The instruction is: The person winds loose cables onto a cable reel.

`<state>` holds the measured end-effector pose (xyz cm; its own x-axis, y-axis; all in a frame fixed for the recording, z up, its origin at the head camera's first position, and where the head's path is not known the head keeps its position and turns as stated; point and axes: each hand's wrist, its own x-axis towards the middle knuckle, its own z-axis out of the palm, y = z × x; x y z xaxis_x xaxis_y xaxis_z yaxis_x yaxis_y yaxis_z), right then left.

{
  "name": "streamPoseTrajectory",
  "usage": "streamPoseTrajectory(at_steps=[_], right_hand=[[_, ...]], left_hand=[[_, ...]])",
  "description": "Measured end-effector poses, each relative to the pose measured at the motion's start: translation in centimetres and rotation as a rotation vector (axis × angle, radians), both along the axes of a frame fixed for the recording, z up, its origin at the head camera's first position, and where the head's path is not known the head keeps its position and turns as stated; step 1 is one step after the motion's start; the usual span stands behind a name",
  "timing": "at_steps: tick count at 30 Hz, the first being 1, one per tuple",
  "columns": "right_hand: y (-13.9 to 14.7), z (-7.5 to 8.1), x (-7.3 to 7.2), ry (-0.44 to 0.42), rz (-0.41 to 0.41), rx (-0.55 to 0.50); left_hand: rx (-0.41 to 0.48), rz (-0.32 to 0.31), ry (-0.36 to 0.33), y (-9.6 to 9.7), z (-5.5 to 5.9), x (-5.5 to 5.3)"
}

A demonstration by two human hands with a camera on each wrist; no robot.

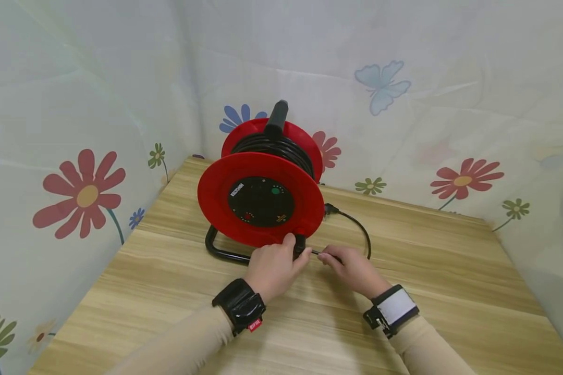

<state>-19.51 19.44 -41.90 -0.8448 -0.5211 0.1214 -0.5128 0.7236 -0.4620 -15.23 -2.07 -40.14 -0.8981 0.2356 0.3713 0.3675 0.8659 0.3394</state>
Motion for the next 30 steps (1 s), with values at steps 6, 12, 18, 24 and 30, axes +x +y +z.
streamPoseTrajectory(at_steps=[6, 12, 18, 24, 30], right_hand=[[0.0, -0.1, 0.0, 0.004, 0.005, 0.005], [0.1, -0.3, 0.1, 0.005, 0.008, 0.004], [0.4, -0.5, 0.1, 0.011, 0.009, -0.005], [1.6, -0.5, 0.6, 0.009, -0.035, -0.014], [2.5, -0.6, 0.6, 0.023, -0.052, -0.017]], left_hand=[[-0.005, 0.006, 0.002, 0.0, -0.2, -0.1], [-0.006, 0.006, -0.001, 0.1, -0.1, 0.0], [0.002, 0.002, -0.005, 0.1, -0.2, 0.0], [-0.005, 0.008, -0.022, -0.2, -0.8, 0.0], [0.004, 0.025, -0.037, -0.7, -1.3, 0.1]])
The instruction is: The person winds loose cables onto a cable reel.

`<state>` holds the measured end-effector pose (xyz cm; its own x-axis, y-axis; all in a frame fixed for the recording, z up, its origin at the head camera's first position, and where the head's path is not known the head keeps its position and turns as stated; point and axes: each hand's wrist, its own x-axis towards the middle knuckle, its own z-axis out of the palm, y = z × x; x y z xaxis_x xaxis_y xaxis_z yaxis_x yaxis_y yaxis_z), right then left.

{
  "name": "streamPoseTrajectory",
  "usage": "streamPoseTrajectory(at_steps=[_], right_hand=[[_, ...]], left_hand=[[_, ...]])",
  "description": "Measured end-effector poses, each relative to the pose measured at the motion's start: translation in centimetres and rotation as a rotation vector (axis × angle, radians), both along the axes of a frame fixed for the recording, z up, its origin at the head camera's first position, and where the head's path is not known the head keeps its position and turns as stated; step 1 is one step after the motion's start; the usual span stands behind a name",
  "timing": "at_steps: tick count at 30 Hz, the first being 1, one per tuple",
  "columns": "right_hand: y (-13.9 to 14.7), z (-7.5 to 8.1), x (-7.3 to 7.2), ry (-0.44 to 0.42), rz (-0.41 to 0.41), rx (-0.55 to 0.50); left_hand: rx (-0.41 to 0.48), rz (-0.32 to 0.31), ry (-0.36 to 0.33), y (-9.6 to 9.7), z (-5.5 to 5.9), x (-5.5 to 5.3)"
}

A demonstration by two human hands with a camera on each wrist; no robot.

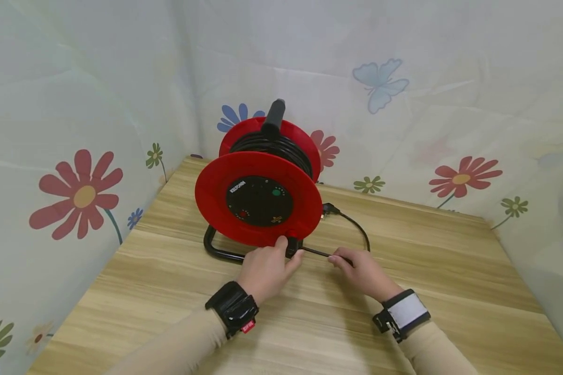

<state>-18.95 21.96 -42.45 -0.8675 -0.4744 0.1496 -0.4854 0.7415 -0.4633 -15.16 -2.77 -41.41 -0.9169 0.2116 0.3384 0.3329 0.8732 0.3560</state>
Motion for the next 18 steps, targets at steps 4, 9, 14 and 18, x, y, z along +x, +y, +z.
streamPoseTrajectory(at_steps=[4, 9, 14, 18], right_hand=[[0.9, 0.1, 0.1, -0.019, -0.055, 0.011], [2.4, 0.2, 0.4, -0.041, -0.129, 0.033], [4.6, 0.4, 0.7, -0.054, -0.183, 0.032], [6.3, 0.4, 0.9, -0.052, -0.223, 0.046]], left_hand=[[0.003, 0.010, 0.013, -0.4, -0.6, 0.1], [0.032, 0.018, -0.005, -1.0, -0.8, 0.3], [0.071, 0.017, -0.087, -1.5, -0.7, 0.5], [0.082, 0.023, -0.123, -1.8, -0.7, 0.5]])
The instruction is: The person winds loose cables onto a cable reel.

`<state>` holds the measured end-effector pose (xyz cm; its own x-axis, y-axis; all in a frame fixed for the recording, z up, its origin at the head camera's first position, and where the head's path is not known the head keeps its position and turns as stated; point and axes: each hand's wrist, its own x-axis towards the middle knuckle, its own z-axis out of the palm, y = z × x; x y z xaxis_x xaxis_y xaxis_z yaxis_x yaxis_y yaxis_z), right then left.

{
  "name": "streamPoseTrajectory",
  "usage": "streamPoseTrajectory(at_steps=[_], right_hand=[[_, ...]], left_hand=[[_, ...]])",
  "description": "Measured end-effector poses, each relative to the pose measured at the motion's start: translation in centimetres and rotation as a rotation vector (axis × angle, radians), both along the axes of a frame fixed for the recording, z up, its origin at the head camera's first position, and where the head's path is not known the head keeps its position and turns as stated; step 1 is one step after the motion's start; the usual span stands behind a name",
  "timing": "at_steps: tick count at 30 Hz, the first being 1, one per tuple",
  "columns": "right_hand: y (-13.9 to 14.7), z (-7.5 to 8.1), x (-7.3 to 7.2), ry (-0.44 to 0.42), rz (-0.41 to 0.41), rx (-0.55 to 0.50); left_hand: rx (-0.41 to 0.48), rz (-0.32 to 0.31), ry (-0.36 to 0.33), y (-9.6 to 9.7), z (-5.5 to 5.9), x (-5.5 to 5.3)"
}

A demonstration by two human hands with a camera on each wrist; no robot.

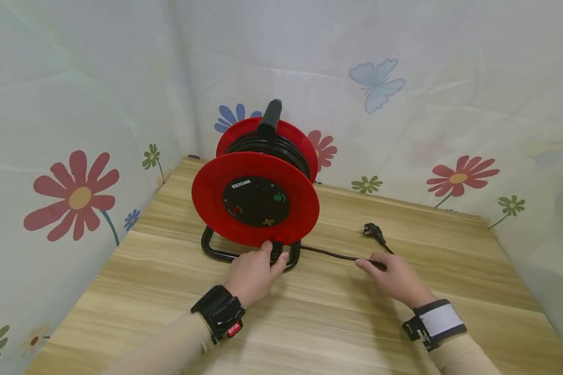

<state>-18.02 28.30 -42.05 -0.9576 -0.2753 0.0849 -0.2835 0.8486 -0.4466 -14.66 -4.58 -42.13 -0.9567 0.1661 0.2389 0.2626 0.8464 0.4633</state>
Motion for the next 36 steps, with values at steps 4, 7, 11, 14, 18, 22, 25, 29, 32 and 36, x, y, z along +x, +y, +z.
streamPoseTrajectory(at_steps=[4, 7, 11, 14, 18, 22, 25, 29, 32, 36], right_hand=[[1.8, 0.2, 0.5, 0.007, -0.036, 0.025], [2.9, 0.4, 0.9, 0.005, -0.054, 0.041], [4.3, 0.7, 1.3, 0.022, -0.076, 0.059], [5.3, 0.7, 1.5, 0.048, -0.085, 0.077], [6.3, 0.7, 1.8, 0.063, -0.089, 0.096], [6.6, 0.9, 2.0, 0.049, -0.104, 0.105], [6.6, 0.9, 1.9, 0.044, -0.119, 0.103], [7.0, 0.8, 2.0, 0.053, -0.135, 0.097], [7.4, 0.5, 2.1, 0.059, -0.147, 0.093], [7.8, 0.2, 2.2, 0.061, -0.146, 0.090]], left_hand=[[0.024, 0.007, -0.018, -0.1, 0.0, 0.1], [0.037, 0.009, -0.028, -0.1, 0.0, 0.2], [0.041, 0.009, -0.039, -0.3, -0.2, 0.2], [0.047, 0.011, -0.056, -0.5, -0.4, 0.1], [0.054, 0.017, -0.062, -0.7, -0.5, 0.1], [0.058, 0.026, -0.059, -0.8, -0.5, 0.1], [0.063, 0.028, -0.063, -0.9, -0.4, 0.2], [0.068, 0.024, -0.070, -1.2, -0.3, 0.2], [0.073, 0.021, -0.075, -1.6, -0.3, 0.2], [0.078, 0.021, -0.094, -2.3, -0.4, 0.1]])
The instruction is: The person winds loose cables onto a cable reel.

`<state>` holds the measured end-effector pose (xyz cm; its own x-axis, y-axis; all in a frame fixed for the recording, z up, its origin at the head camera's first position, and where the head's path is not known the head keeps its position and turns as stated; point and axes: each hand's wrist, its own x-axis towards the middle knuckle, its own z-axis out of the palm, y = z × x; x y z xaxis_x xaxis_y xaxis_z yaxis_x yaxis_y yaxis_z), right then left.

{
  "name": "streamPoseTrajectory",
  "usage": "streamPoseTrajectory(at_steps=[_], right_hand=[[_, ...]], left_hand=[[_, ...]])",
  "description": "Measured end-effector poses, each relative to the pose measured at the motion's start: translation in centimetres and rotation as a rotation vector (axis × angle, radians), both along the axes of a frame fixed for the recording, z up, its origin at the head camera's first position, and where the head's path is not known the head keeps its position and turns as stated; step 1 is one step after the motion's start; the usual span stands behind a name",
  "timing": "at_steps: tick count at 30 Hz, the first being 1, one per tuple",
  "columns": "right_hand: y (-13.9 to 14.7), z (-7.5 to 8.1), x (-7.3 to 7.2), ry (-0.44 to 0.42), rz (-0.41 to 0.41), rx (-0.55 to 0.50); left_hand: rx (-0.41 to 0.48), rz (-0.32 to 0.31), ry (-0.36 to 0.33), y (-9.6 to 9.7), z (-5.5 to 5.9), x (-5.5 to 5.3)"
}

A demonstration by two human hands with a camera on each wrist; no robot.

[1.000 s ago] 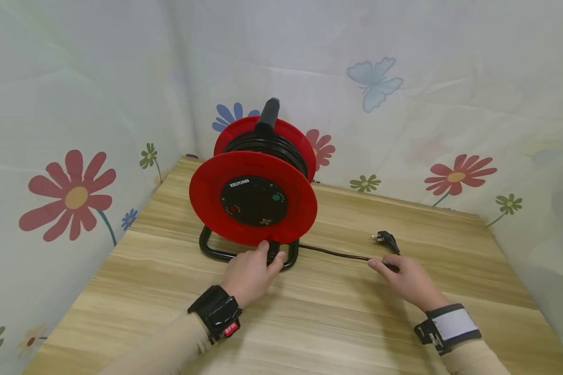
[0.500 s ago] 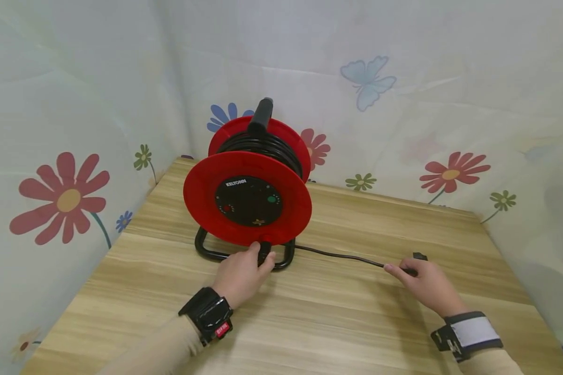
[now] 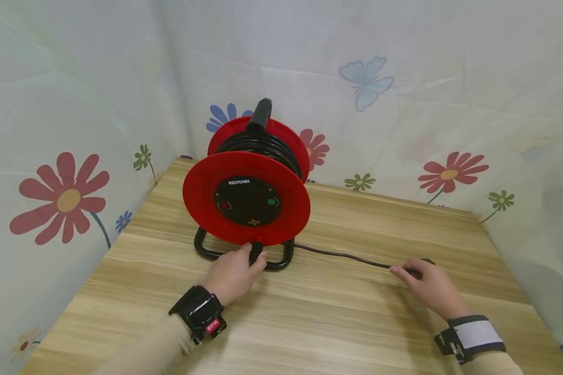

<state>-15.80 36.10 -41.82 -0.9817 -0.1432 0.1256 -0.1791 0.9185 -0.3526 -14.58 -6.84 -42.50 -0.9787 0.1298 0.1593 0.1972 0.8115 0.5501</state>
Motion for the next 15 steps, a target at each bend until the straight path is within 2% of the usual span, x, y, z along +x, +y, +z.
streamPoseTrajectory(at_steps=[6, 15], right_hand=[[-0.2, 0.1, -0.2, 0.043, 0.033, 0.012], [-0.3, 0.5, 0.1, 0.130, 0.068, 0.014]], left_hand=[[-0.008, 0.006, -0.033, -0.7, -0.1, -0.2], [0.007, -0.002, -0.096, -1.2, 0.3, -0.1]])
